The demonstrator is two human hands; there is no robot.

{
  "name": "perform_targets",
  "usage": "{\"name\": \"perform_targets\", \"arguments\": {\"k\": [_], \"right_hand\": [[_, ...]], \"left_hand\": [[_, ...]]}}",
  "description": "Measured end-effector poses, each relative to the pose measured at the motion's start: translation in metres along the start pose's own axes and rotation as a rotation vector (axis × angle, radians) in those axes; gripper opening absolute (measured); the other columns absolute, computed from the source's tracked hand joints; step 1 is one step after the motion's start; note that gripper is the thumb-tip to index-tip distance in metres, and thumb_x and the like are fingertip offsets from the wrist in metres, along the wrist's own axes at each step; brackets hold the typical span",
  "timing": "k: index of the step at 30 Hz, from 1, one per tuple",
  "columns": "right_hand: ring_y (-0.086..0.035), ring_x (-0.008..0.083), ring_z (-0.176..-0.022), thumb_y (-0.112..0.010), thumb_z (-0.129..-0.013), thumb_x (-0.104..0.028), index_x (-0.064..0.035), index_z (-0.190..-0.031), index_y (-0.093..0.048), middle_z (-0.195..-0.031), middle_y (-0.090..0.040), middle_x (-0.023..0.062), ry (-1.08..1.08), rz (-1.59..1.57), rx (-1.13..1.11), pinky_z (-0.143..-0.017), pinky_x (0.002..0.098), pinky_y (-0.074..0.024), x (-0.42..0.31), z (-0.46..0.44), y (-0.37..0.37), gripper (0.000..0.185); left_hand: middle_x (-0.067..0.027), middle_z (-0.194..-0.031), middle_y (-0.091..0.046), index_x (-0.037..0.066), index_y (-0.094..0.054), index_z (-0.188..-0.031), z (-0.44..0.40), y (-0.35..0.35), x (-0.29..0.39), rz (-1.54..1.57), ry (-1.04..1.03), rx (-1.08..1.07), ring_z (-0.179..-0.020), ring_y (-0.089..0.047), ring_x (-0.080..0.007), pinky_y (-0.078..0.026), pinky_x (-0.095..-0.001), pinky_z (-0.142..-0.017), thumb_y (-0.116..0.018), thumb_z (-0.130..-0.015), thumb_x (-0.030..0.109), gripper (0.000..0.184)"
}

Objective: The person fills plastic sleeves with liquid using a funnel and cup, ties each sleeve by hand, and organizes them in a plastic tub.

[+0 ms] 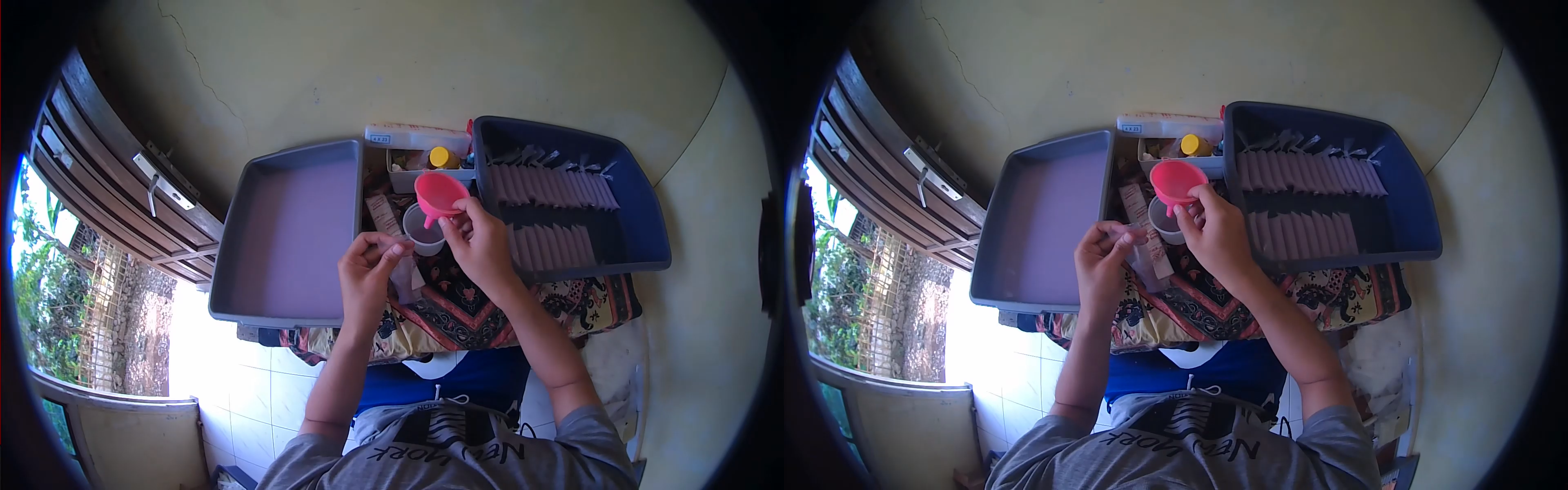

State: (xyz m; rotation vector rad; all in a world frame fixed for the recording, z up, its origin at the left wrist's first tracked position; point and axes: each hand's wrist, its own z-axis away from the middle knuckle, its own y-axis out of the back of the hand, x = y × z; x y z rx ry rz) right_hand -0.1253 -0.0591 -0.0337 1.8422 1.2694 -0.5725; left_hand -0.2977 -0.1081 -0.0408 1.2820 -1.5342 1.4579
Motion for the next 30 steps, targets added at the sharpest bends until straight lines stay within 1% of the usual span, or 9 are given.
{"name": "perform_targets", "arguments": {"k": [4, 5, 9, 12, 14, 18, 22, 24, 30], "right_hand": [[-0.061, 0.0216, -0.06, -0.064, -0.081, -0.005, 0.001, -0.096, -0.056, -0.073, -0.061, 0.0113, 0.043, 0.175, -0.151, -0.057, 0.0299, -0.049, 0.032, 0.011, -0.016, 0.019], [-0.062, 0.0242, -0.069, -0.064, -0.078, -0.004, -0.0003, -0.1, -0.057, -0.083, -0.061, 0.0137, 0.04, 0.205, -0.171, -0.062, 0.0323, -0.0492, 0.039, 0.015, -0.019, 0.023], [-0.062, 0.0244, -0.078, -0.065, -0.076, -0.003, -0.0013, -0.104, -0.058, -0.093, -0.06, 0.0154, 0.073, 0.356, -0.13, -0.068, 0.0331, -0.0488, 0.015, 0.017, -0.01, 0.029], [-0.062, 0.0251, -0.085, -0.067, -0.073, -0.003, -0.002, -0.109, -0.058, -0.097, -0.059, 0.0157, 0.039, 0.219, -0.182, -0.073, 0.0333, -0.0489, -0.018, 0.011, 0.004, 0.037], [-0.063, 0.0249, -0.085, -0.067, -0.074, -0.002, -0.0006, -0.105, -0.059, -0.094, -0.06, 0.0141, 0.189, -0.079, -0.292, -0.073, 0.0331, -0.049, -0.025, 0.009, 0.007, 0.031], [-0.064, 0.0237, -0.082, -0.067, -0.077, -0.003, 0.001, -0.098, -0.061, -0.089, -0.062, 0.0126, 0.187, -0.132, -0.403, -0.073, 0.0313, -0.0489, -0.026, 0.008, 0.011, 0.022], [-0.064, 0.0188, -0.08, -0.066, -0.083, -0.004, 0.0022, -0.091, -0.062, -0.082, -0.064, 0.0095, 0.06, -0.217, -0.34, -0.074, 0.0278, -0.0483, -0.038, 0.005, 0.018, 0.011], [-0.064, 0.0164, -0.08, -0.065, -0.084, -0.005, 0.0024, -0.091, -0.062, -0.082, -0.065, 0.008, 0.036, -0.242, -0.318, -0.074, 0.0266, -0.048, -0.041, 0.002, 0.023, 0.011], [-0.059, 0.009, -0.074, -0.063, -0.088, -0.009, 0.0023, -0.094, -0.063, -0.084, -0.065, 0.0042, -0.145, -0.638, -0.308, -0.071, 0.0242, -0.0489, -0.052, -0.009, 0.036, 0.013]], "left_hand": [[-0.012, -0.09, -0.069, -0.003, -0.06, -0.093, 0.002, -0.002, 0.003, -0.041, -0.017, -0.013, -0.088, -0.065, -0.0137, -0.049, -0.0235, -0.077, -0.064, -0.086, 0.002, 0.01], [-0.0111, -0.089, -0.068, -0.003, -0.061, -0.091, 0.002, -0.002, 0.003, -0.06, -0.024, -0.011, -0.085, -0.064, -0.0126, -0.049, -0.0235, -0.076, -0.065, -0.085, 0.002, 0.008], [-0.0069, -0.083, -0.067, -0.002, -0.063, -0.085, 0.004, -0.003, 0.004, -0.076, -0.046, -0.001, -0.076, -0.061, -0.0096, -0.047, -0.0229, -0.072, -0.068, -0.083, 0.002, 0.007], [-0.0052, -0.082, -0.065, -0.001, -0.064, -0.085, 0.002, -0.002, 0.005, -0.098, -0.04, -0.038, -0.077, -0.059, -0.0086, -0.046, -0.0227, -0.071, -0.069, -0.081, 0.0, 0.007], [-0.0054, -0.085, -0.064, -0.001, -0.064, -0.085, 0.001, -0.003, 0.005, -0.12, -0.06, -0.067, -0.08, -0.059, -0.0089, -0.045, -0.0231, -0.072, -0.07, -0.08, 0.0, 0.007], [-0.0048, -0.089, -0.058, -0.001, -0.062, -0.088, 0.003, -0.008, 0.004, -0.07, -0.064, -0.168, -0.086, -0.056, -0.0117, -0.043, -0.0249, -0.079, -0.069, -0.082, 0.004, 0.011], [-0.0057, -0.095, -0.06, -0.001, -0.06, -0.097, 0.006, -0.015, -0.003, 0.167, -0.078, -0.12, -0.091, -0.057, -0.0137, -0.043, -0.0282, -0.084, -0.062, -0.09, 0.015, 0.018], [-0.0062, -0.099, -0.062, -0.001, -0.061, -0.105, 0.006, -0.009, -0.019, 0.327, 0.068, -0.144, -0.092, -0.058, -0.0135, -0.044, -0.0286, -0.086, -0.052, -0.096, 0.018, 0.023], [-0.007, -0.102, -0.062, 0.0, -0.058, -0.105, 0.002, -0.007, -0.031, 0.303, 0.068, -0.283, -0.093, -0.058, -0.0138, -0.042, -0.0309, -0.088, -0.053, -0.095, 0.017, 0.02]]}}
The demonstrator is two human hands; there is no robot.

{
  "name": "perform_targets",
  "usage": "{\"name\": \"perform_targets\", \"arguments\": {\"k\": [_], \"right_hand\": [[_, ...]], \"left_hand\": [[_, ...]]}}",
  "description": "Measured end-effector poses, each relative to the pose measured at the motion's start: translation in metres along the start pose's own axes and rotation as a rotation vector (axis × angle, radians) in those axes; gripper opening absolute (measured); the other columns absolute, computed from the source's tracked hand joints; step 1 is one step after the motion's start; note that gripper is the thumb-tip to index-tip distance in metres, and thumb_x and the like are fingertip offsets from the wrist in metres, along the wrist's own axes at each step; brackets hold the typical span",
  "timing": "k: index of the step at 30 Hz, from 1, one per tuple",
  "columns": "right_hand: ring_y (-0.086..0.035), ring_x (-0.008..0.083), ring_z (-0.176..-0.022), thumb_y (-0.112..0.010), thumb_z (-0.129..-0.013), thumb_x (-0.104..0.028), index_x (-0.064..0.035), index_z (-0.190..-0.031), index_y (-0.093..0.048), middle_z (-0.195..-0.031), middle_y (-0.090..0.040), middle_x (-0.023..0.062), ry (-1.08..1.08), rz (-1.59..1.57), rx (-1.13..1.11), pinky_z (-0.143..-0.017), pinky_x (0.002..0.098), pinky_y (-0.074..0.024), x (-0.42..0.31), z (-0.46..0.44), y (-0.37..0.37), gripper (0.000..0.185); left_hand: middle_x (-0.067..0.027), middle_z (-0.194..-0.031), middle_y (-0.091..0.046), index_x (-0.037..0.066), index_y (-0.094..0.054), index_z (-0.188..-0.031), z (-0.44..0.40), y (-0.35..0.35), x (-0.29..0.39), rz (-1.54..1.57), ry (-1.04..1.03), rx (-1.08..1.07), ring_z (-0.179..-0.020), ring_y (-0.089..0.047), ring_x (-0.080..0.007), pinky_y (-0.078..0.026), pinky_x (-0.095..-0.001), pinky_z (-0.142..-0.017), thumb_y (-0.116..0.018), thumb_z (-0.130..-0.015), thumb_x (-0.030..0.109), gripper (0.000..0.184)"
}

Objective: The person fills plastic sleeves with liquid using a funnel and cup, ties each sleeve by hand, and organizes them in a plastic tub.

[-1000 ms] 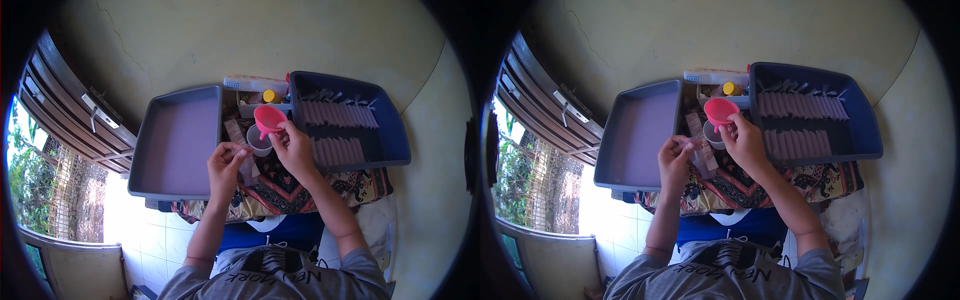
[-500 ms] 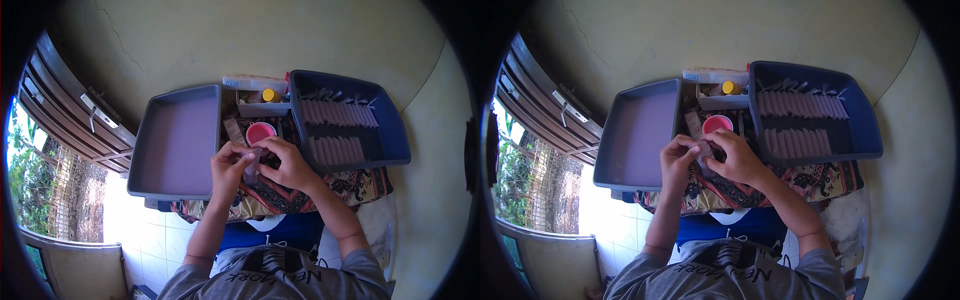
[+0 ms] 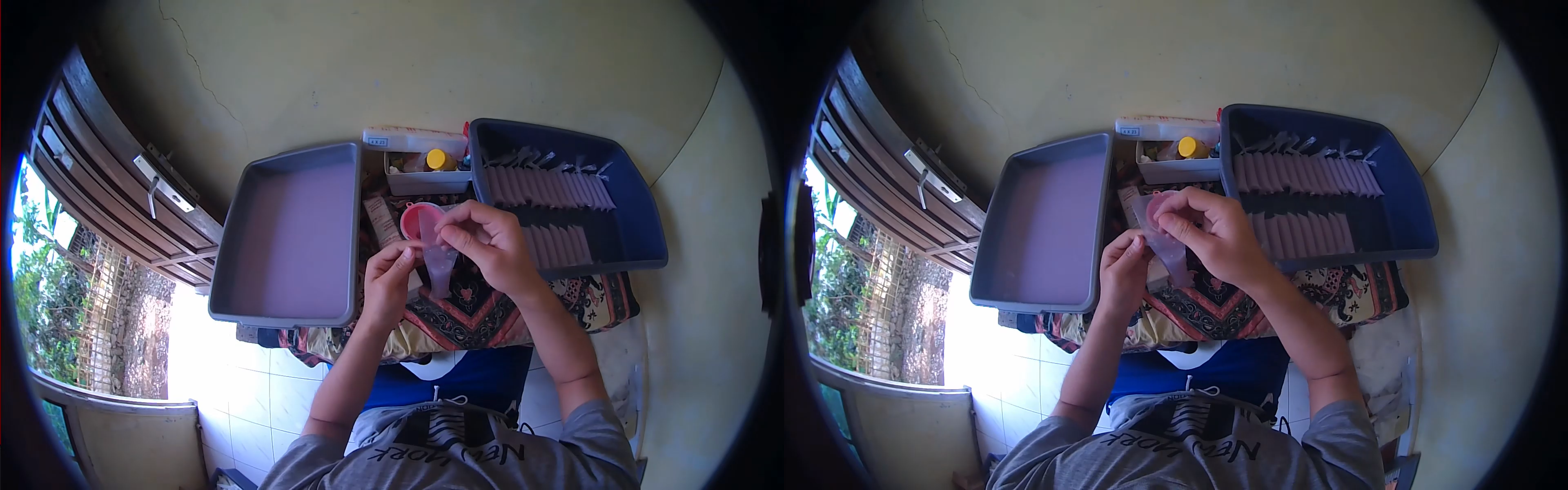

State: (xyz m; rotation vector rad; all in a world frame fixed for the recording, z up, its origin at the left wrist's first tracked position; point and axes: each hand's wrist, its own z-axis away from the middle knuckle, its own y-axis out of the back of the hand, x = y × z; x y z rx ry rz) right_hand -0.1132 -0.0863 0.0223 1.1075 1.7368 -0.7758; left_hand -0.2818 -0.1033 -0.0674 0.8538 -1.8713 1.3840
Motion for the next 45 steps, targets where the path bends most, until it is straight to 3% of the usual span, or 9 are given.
{"name": "perform_targets", "arguments": {"k": [12, 15, 20, 23, 26, 28, 32, 39, 45], "right_hand": [[-0.053, 0.0051, -0.062, -0.061, -0.088, -0.005, 0.0017, -0.09, -0.061, -0.076, -0.061, 0.0034, -0.112, -0.181, -0.105, -0.056, 0.0195, -0.0426, -0.01, 0.005, 0.005, 0.007], [-0.053, 0.0058, -0.059, -0.061, -0.088, -0.005, 0.0019, -0.089, -0.06, -0.074, -0.06, 0.0038, -0.126, -0.187, -0.093, -0.054, 0.0199, -0.0427, -0.006, 0.007, 0.005, 0.007], [-0.058, 0.0071, -0.06, -0.061, -0.089, -0.005, 0.0023, -0.089, -0.059, -0.073, -0.061, 0.0045, -0.114, -0.169, -0.096, -0.056, 0.0206, -0.0467, -0.002, 0.009, 0.007, 0.008], [-0.064, 0.0144, -0.075, -0.061, -0.086, -0.001, 0.0024, -0.097, -0.059, -0.088, -0.064, 0.0106, -0.124, -0.077, -0.101, -0.066, 0.0258, -0.0509, 0.006, 0.009, 0.014, 0.011], [-0.06, 0.0242, -0.103, -0.061, -0.08, 0.002, -0.0031, -0.108, -0.059, -0.117, -0.058, 0.0149, 0.394, 0.371, 0.097, -0.084, 0.0345, -0.0501, 0.005, 0.009, 0.014, 0.029], [-0.042, 0.0315, -0.127, -0.065, -0.074, -0.001, -0.0116, -0.117, -0.058, -0.137, -0.045, 0.0125, 0.695, 0.92, -0.215, -0.102, 0.0433, -0.0397, 0.004, 0.013, 0.023, 0.045], [-0.031, 0.0334, -0.136, -0.067, -0.07, -0.005, -0.0139, -0.104, -0.065, -0.141, -0.044, 0.0087, 0.622, 1.19, -0.254, -0.109, 0.0535, -0.027, 0.02, 0.014, 0.019, 0.035], [-0.053, 0.0256, -0.116, -0.058, -0.082, -0.013, -0.0047, -0.095, -0.064, -0.111, -0.061, 0.0104, 0.631, 1.22, -0.38, -0.103, 0.0505, -0.036, 0.032, 0.014, 0.03, 0.017], [-0.063, 0.0245, -0.081, -0.057, -0.081, -0.013, -0.0048, -0.092, -0.06, -0.081, -0.059, 0.0094, 0.503, 1.116, -0.413, -0.071, 0.038, -0.0492, 0.027, 0.015, 0.027, 0.014]], "left_hand": [[-0.013, -0.097, -0.065, -0.001, -0.049, -0.121, -0.009, -0.019, 0.011, 0.155, 0.142, -0.316, -0.089, -0.064, -0.0213, -0.052, -0.033, -0.081, -0.071, -0.081, 0.022, 0.052], [-0.0125, -0.097, -0.064, 0.007, -0.05, -0.096, -0.01, -0.019, 0.017, 0.164, 0.186, -0.359, -0.094, -0.064, -0.0215, -0.051, -0.0309, -0.078, -0.069, -0.083, 0.013, 0.024], [-0.0105, -0.089, -0.065, 0.008, -0.049, -0.093, -0.013, -0.012, 0.01, 0.069, 0.136, -0.315, -0.087, -0.066, -0.0192, -0.052, -0.0292, -0.072, -0.07, -0.079, 0.001, 0.026], [-0.0098, -0.085, -0.066, 0.009, -0.046, -0.089, -0.012, -0.009, 0.01, 0.03, 0.146, -0.226, -0.083, -0.067, -0.0182, -0.052, -0.0273, -0.068, -0.068, -0.077, -0.006, 0.028], [-0.0094, -0.083, -0.066, 0.01, -0.044, -0.086, -0.01, -0.01, 0.012, -0.041, 0.18, -0.152, -0.08, -0.067, -0.0174, -0.052, -0.0249, -0.065, -0.064, -0.078, -0.01, 0.03], [-0.009, -0.082, -0.066, 0.01, -0.043, -0.085, -0.009, -0.01, 0.014, -0.08, 0.201, -0.114, -0.079, -0.068, -0.0171, -0.051, -0.0238, -0.063, -0.062, -0.078, -0.011, 0.03], [-0.0088, -0.082, -0.066, 0.009, -0.043, -0.089, -0.008, -0.008, 0.014, -0.123, 0.273, -0.151, -0.081, -0.067, -0.0169, -0.051, -0.0247, -0.065, -0.061, -0.078, -0.011, 0.029], [-0.0095, -0.093, -0.058, 0.005, -0.042, -0.098, 0.002, -0.019, 0.023, -0.334, 0.266, -0.148, -0.089, -0.058, -0.0141, -0.047, -0.0277, -0.077, -0.064, -0.079, -0.007, 0.031], [-0.0081, -0.094, -0.06, 0.003, -0.04, -0.1, 0.008, -0.012, 0.012, -0.905, -0.087, -0.186, -0.092, -0.058, -0.0142, -0.044, -0.0286, -0.08, -0.067, -0.076, -0.007, 0.037]]}}
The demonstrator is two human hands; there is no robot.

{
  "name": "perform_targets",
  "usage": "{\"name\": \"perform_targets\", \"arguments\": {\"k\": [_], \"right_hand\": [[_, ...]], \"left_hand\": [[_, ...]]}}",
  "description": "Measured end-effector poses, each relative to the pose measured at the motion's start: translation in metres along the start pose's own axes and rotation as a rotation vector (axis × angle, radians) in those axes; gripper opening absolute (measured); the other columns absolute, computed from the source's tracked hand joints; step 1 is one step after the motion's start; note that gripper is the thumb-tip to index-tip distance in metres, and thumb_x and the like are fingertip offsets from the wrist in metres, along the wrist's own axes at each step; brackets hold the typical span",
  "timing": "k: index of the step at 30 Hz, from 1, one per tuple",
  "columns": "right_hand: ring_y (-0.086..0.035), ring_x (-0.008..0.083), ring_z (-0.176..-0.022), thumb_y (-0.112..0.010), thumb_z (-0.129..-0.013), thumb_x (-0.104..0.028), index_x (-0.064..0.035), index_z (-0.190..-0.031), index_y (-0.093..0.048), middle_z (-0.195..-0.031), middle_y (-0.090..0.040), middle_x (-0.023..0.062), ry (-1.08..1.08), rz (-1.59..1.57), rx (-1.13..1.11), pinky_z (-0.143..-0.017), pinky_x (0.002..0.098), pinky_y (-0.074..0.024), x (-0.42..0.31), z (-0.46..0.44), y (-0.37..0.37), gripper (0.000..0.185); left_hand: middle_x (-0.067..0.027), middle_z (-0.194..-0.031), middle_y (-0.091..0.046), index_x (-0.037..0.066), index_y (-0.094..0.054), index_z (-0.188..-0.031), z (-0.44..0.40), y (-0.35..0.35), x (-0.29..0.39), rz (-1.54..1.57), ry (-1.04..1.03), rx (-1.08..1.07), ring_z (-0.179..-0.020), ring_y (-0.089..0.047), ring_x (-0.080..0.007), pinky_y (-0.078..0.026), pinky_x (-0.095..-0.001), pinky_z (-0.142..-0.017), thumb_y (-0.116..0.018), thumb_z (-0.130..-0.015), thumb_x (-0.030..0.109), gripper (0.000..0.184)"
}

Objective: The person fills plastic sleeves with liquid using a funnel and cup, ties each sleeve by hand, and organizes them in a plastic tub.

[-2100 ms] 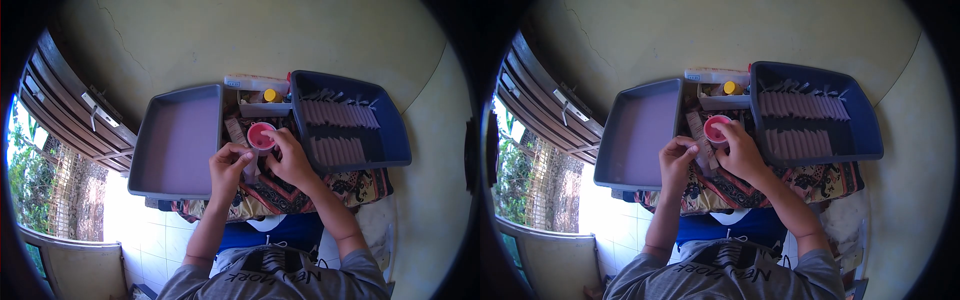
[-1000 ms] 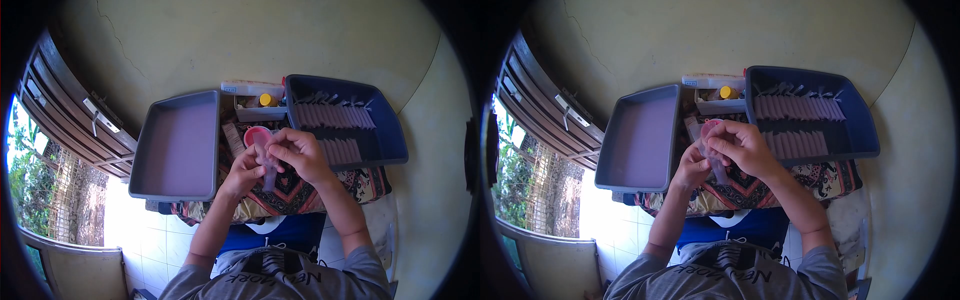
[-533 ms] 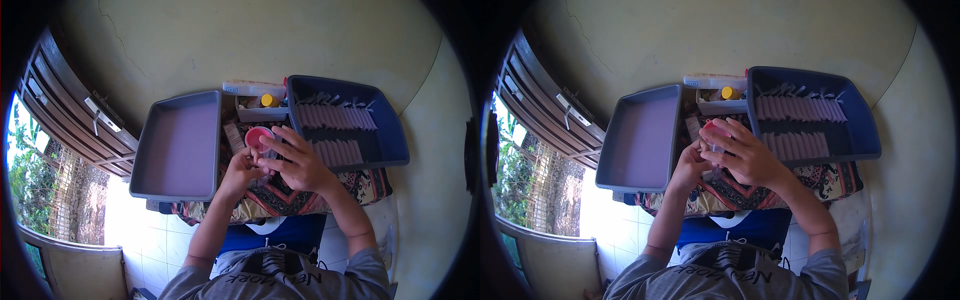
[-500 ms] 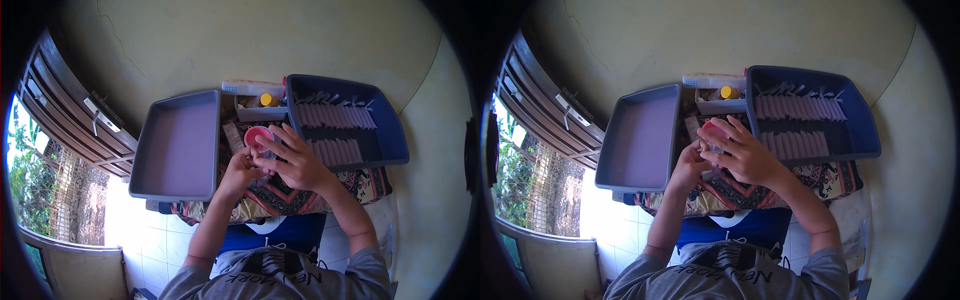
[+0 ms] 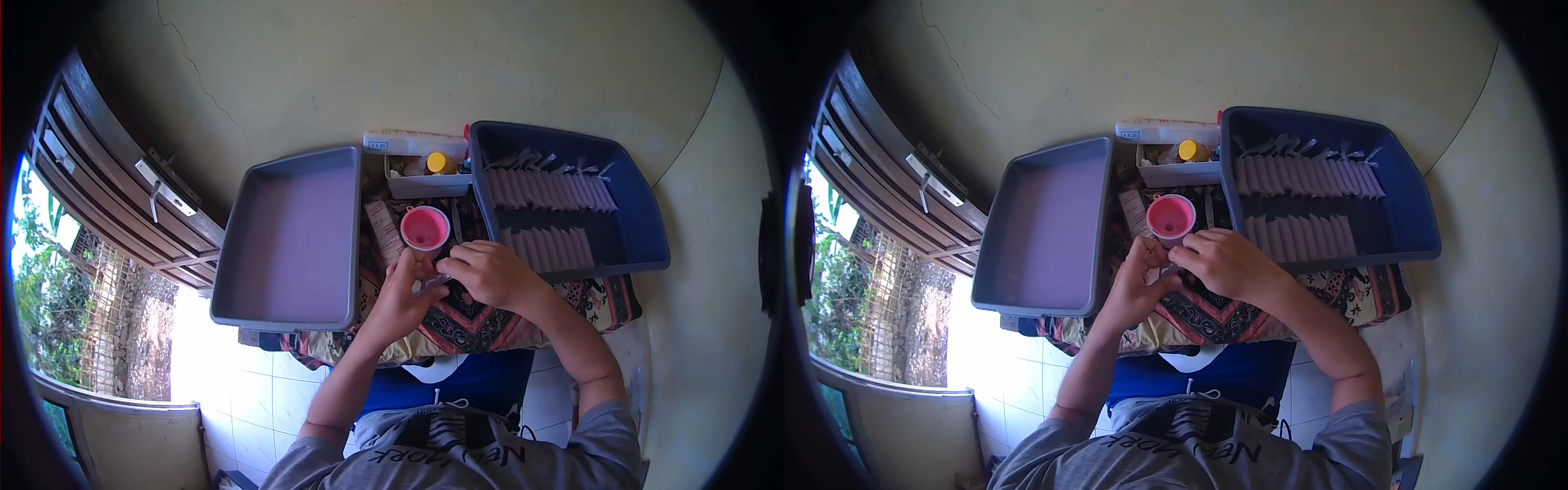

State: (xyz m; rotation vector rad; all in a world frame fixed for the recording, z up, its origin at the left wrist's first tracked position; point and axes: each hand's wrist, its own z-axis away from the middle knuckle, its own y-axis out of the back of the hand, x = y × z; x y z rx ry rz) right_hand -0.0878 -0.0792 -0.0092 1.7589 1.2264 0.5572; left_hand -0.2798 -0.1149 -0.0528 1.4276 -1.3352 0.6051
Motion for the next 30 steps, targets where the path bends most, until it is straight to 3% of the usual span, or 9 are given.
{"name": "perform_targets", "arguments": {"k": [4, 6, 15, 18, 20, 23, 27, 29, 30], "right_hand": [[-0.064, 0.0279, -0.07, -0.061, -0.08, -0.007, -0.0022, -0.087, -0.056, -0.073, -0.061, 0.0102, -0.089, -0.149, -0.175, -0.06, 0.0375, -0.0503, 0.001, 0.007, 0.004, 0.01], [-0.064, 0.0282, -0.067, -0.062, -0.08, -0.007, -0.002, -0.085, -0.055, -0.069, -0.061, 0.0106, -0.092, -0.221, -0.223, -0.058, 0.0378, -0.0504, 0.0, 0.009, 0.005, 0.01], [-0.056, 0.0262, -0.051, -0.055, -0.092, -0.017, 0.0003, -0.082, -0.053, -0.061, -0.059, 0.011, -0.41, -0.58, -0.08, -0.05, 0.0341, -0.0436, -0.001, 0.02, 0.0, 0.02], [-0.049, 0.0159, -0.046, -0.051, -0.094, -0.017, 0.0, -0.082, -0.055, -0.062, -0.059, 0.0079, -0.746, -0.957, -0.111, -0.044, 0.0276, -0.0377, -0.008, 0.023, -0.001, 0.021], [-0.05, 0.0081, -0.049, -0.05, -0.095, -0.018, -0.001, -0.083, -0.057, -0.067, -0.06, 0.0078, -1.047, -1.528, 0.004, -0.04, 0.0227, -0.0345, -0.014, 0.021, -0.001, 0.021], [-0.051, 0.0083, -0.046, -0.049, -0.095, -0.017, -0.0031, -0.084, -0.057, -0.072, -0.061, 0.0083, -1.039, -1.685, 0.194, -0.035, 0.0199, -0.0294, -0.024, 0.015, -0.006, 0.019], [-0.059, 0.0103, -0.052, -0.052, -0.095, -0.017, 0.002, -0.087, -0.058, -0.079, -0.065, 0.0132, -1.049, -1.717, 0.248, -0.04, 0.0193, -0.0406, -0.03, 0.014, -0.011, 0.021], [-0.063, 0.0125, -0.054, -0.054, -0.094, -0.014, 0.0048, -0.092, -0.06, -0.081, -0.066, 0.014, -0.857, -1.165, 0.255, -0.043, 0.0206, -0.0451, -0.037, 0.013, -0.017, 0.02], [-0.064, 0.0129, -0.054, -0.056, -0.093, -0.012, 0.0066, -0.097, -0.061, -0.077, -0.066, 0.0121, -0.827, -1.15, 0.246, -0.045, 0.0223, -0.0473, -0.038, 0.015, -0.02, 0.02]], "left_hand": [[-0.0086, -0.088, -0.061, 0.002, -0.042, -0.098, 0.003, 0.008, 0.008, -0.055, 0.035, -0.023, -0.088, -0.06, -0.014, -0.045, -0.0283, -0.079, -0.065, -0.077, -0.008, 0.032], [-0.0076, -0.085, -0.066, 0.002, -0.047, -0.094, 0.008, 0.007, 0.001, 0.072, 0.085, 0.006, -0.099, -0.053, -0.0262, -0.033, -0.0364, -0.094, -0.067, -0.076, 0.001, 0.027], [-0.0058, -0.077, -0.07, 0.003, -0.048, -0.094, 0.012, -0.002, 0.004, -0.147, 0.018, 0.009, -0.099, -0.054, -0.0253, -0.03, -0.0385, -0.097, -0.066, -0.08, 0.007, 0.023], [-0.0058, -0.076, -0.07, 0.004, -0.048, -0.095, 0.015, -0.007, 0.0, -0.21, -0.016, 0.062, -0.094, -0.057, -0.0257, -0.029, -0.04, -0.097, -0.068, -0.079, 0.007, 0.026], [-0.0061, -0.075, -0.07, 0.004, -0.048, -0.094, 0.017, -0.014, -0.003, -0.264, -0.07, 0.115, -0.092, -0.059, -0.0255, -0.03, -0.0403, -0.097, -0.069, -0.078, 0.007, 0.027], [-0.0069, -0.075, -0.069, 0.005, -0.047, -0.094, 0.016, -0.018, -0.002, -0.312, -0.106, 0.176, -0.087, -0.06, -0.0247, -0.03, -0.0413, -0.096, -0.07, -0.077, 0.006, 0.028], [-0.0083, -0.075, -0.07, 0.005, -0.046, -0.094, 0.016, -0.02, 0.0, -0.311, -0.071, 0.197, -0.085, -0.062, -0.0241, -0.03, -0.0418, -0.096, -0.07, -0.076, 0.006, 0.03], [-0.0087, -0.075, -0.07, 0.005, -0.045, -0.094, 0.016, -0.024, -0.003, -0.3, -0.062, 0.215, -0.085, -0.063, -0.0244, -0.03, -0.0415, -0.095, -0.07, -0.076, 0.006, 0.03], [-0.0091, -0.075, -0.07, 0.005, -0.044, -0.094, 0.016, -0.025, -0.004, -0.29, -0.051, 0.238, -0.084, -0.063, -0.0246, -0.03, -0.0411, -0.095, -0.07, -0.077, 0.006, 0.031]]}}
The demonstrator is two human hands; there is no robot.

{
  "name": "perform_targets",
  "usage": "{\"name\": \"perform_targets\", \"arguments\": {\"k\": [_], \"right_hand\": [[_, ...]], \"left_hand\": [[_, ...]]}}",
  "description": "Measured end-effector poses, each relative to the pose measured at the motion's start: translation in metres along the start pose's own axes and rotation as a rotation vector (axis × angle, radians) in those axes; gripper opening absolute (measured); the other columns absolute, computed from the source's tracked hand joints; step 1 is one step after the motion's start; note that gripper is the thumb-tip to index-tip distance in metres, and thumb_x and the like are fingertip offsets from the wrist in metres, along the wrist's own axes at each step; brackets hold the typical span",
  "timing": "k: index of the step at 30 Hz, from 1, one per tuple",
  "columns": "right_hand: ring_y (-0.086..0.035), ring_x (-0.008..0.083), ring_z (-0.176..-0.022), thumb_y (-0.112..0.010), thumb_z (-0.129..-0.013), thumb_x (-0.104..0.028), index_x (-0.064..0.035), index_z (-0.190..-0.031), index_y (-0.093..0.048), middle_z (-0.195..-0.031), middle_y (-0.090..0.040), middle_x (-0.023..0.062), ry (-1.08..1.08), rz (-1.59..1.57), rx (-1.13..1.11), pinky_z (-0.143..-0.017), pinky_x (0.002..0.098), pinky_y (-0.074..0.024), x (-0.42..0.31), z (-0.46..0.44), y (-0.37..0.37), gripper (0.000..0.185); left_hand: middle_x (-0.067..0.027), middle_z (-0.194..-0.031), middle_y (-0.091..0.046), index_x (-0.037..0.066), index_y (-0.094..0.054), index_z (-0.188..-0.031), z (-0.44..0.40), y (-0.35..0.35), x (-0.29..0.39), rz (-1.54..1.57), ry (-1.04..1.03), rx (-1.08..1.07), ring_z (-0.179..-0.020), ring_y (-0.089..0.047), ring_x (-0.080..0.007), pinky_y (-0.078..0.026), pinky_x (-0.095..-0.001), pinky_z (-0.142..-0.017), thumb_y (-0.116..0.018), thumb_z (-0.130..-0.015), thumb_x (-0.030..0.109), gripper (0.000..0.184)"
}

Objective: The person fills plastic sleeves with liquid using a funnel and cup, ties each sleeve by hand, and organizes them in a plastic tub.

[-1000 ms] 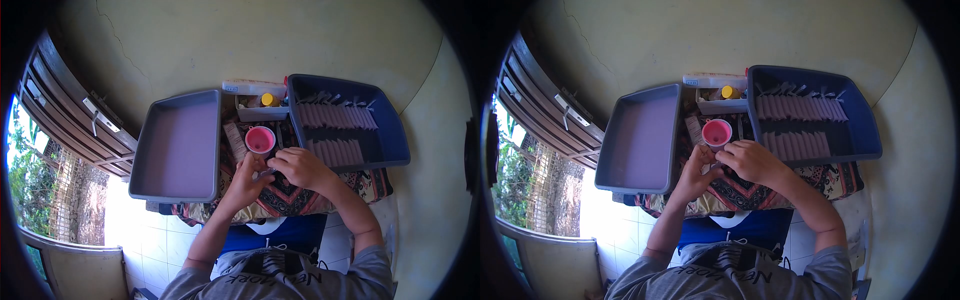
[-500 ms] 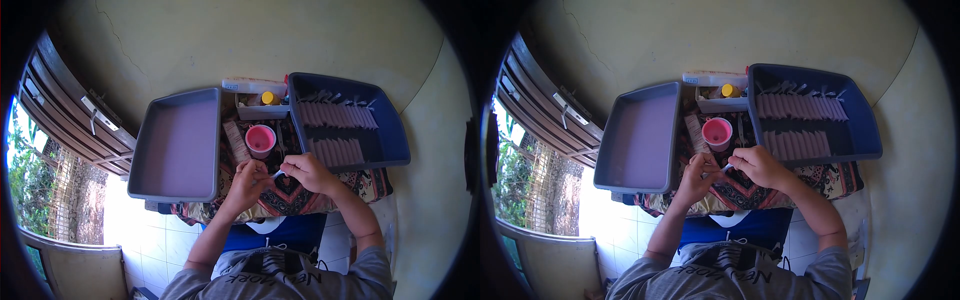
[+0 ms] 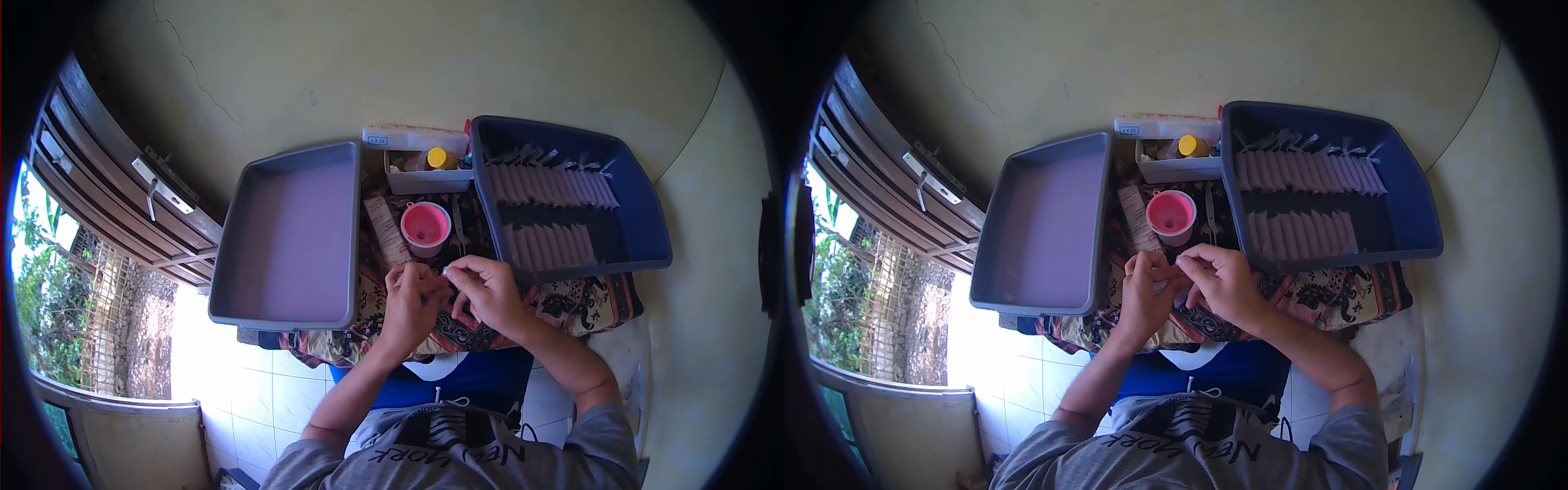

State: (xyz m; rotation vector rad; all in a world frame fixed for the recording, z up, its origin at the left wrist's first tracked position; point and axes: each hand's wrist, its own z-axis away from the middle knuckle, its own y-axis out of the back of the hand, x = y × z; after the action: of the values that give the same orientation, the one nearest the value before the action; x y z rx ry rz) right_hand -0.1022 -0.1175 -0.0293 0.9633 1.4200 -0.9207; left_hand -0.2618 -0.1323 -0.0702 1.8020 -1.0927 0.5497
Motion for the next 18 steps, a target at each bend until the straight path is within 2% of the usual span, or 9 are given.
{"name": "perform_targets", "arguments": {"k": [3, 7, 9, 10, 12, 13, 15, 18], "right_hand": [[-0.064, 0.0124, -0.054, -0.057, -0.093, -0.013, 0.0066, -0.098, -0.061, -0.073, -0.066, 0.0101, 0.098, 0.169, 0.027, -0.045, 0.0226, -0.0464, 0.007, 0.0, -0.002, 0.02], [-0.065, 0.0126, -0.053, -0.059, -0.092, -0.012, 0.0055, -0.096, -0.061, -0.072, -0.067, 0.01, 0.04, 0.145, 0.015, -0.045, 0.0229, -0.0462, -0.003, 0.002, -0.005, 0.019], [-0.065, 0.0164, -0.052, -0.059, -0.09, -0.011, 0.0014, -0.092, -0.06, -0.07, -0.066, 0.0096, 0.212, 0.408, 0.083, -0.044, 0.0266, -0.0467, -0.008, 0.004, -0.007, 0.013], [-0.065, 0.0164, -0.052, -0.059, -0.09, -0.011, 0.0014, -0.092, -0.06, -0.07, -0.066, 0.0096, 0.211, 0.407, 0.083, -0.044, 0.0266, -0.0467, -0.003, 0.003, -0.008, 0.013], [-0.064, 0.0214, -0.053, -0.059, -0.088, -0.011, -0.0036, -0.086, -0.056, -0.066, -0.062, 0.0079, 0.613, 0.833, 0.147, -0.044, 0.0318, -0.0472, 0.01, -0.001, -0.007, 0.008], [-0.064, 0.0214, -0.053, -0.059, -0.088, -0.011, -0.0036, -0.086, -0.056, -0.066, -0.062, 0.0079, 0.614, 0.834, 0.147, -0.044, 0.0318, -0.0472, 0.01, -0.001, -0.007, 0.008], [-0.062, 0.0248, -0.054, -0.059, -0.085, -0.012, -0.0065, -0.082, -0.052, -0.064, -0.057, 0.0063, 0.618, 1.081, 0.128, -0.044, 0.0362, -0.0475, 0.009, 0.001, -0.006, 0.01], [-0.062, 0.0248, -0.054, -0.059, -0.084, -0.013, -0.007, -0.081, -0.051, -0.064, -0.056, 0.0061, 0.58, 1.203, 0.116, -0.045, 0.0361, -0.0485, 0.011, 0.001, -0.004, 0.01]], "left_hand": [[-0.0096, -0.075, -0.07, 0.005, -0.043, -0.094, 0.0, 0.0, 0.0, 0.025, 0.045, -0.018, -0.082, -0.065, -0.0248, -0.03, -0.0396, -0.094, -0.069, -0.077, 0.007, 0.031], [-0.0101, -0.074, -0.069, 0.005, -0.043, -0.093, -0.001, -0.001, 0.002, 0.034, 0.095, -0.013, -0.077, -0.065, -0.0251, -0.031, -0.0382, -0.092, -0.069, -0.078, 0.007, 0.03], [-0.0093, -0.07, -0.068, 0.005, -0.043, -0.093, 0.0, -0.003, 0.001, 0.052, 0.063, 0.015, -0.073, -0.064, -0.026, -0.033, -0.0374, -0.091, -0.068, -0.077, 0.006, 0.03], [-0.0093, -0.07, -0.068, 0.005, -0.043, -0.093, 0.0, -0.005, 0.001, 0.052, 0.064, 0.014, -0.073, -0.064, -0.026, -0.033, -0.0374, -0.091, -0.068, -0.077, 0.006, 0.03], [-0.0091, -0.068, -0.067, 0.005, -0.043, -0.092, 0.0, -0.007, 0.002, 0.02, 0.076, 0.028, -0.072, -0.064, -0.0269, -0.034, -0.0373, -0.089, -0.066, -0.076, 0.003, 0.029], [-0.0091, -0.068, -0.067, 0.005, -0.043, -0.092, 0.0, -0.007, 0.002, 0.02, 0.076, 0.029, -0.072, -0.064, -0.0269, -0.034, -0.0373, -0.089, -0.066, -0.076, 0.003, 0.029], [-0.0091, -0.067, -0.065, 0.005, -0.043, -0.093, -0.001, -0.007, 0.001, 0.002, 0.058, 0.02, -0.072, -0.062, -0.0272, -0.034, -0.0371, -0.088, -0.064, -0.074, 0.001, 0.028], [-0.0082, -0.07, -0.063, 0.005, -0.045, -0.092, -0.002, -0.008, 0.001, 0.009, 0.014, 0.016, -0.073, -0.06, -0.0272, -0.035, -0.038, -0.086, -0.063, -0.072, -0.001, 0.028]]}}
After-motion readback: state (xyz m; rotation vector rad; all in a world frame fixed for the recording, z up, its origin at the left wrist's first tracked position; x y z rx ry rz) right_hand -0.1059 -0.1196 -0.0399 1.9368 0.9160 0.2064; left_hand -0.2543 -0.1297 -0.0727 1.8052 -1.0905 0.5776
